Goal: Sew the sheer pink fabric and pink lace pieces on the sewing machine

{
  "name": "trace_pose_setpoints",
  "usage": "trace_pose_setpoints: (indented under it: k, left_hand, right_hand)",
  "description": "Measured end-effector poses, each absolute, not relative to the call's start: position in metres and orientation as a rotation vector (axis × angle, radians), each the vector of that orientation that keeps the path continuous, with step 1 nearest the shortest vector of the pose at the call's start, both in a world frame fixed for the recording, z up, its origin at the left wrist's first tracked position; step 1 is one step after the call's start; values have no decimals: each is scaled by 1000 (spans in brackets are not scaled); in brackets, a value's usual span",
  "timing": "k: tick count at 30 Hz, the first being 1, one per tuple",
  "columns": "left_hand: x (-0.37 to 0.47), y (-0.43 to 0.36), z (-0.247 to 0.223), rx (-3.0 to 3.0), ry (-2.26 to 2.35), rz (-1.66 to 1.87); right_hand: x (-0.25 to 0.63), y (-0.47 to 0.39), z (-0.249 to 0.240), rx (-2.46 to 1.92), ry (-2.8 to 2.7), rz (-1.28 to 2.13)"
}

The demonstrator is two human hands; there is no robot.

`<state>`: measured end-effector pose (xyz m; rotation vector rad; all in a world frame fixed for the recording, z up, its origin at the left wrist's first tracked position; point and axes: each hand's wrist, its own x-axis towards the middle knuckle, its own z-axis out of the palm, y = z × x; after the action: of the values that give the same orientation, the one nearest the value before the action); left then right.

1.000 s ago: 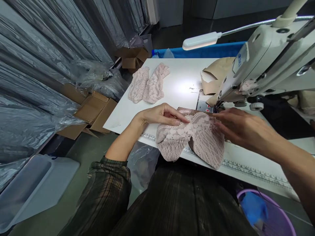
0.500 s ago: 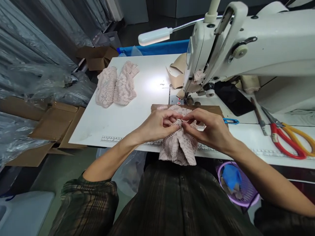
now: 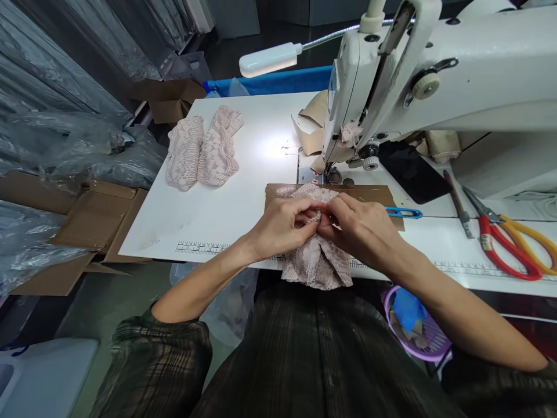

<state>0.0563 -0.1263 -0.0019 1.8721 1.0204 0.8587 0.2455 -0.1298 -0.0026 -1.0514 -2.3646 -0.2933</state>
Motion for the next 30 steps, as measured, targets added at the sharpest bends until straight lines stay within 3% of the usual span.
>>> trace_pose_setpoints:
  k: [5,12,22,26,30]
  left_hand:
    - [47,-117,-19,1731,914,856]
    - [41,-116,-13,2265,1137,632]
    - [48,-115,-32,2236,1178,848]
    - [47,-115,-34,2246,1206,872]
    - [47,-114,-36,2268,1215,882]
  right_hand:
    - [247,-119,-13,-934,-2328,-8]
    - [237,-115,-35,-1064,-2082,255]
    - [255,-117,-13,-1129,-2114,647]
    - [320,-134,5,-1415,-1995,464]
    - [422,-163,7,-2132,-1810,6]
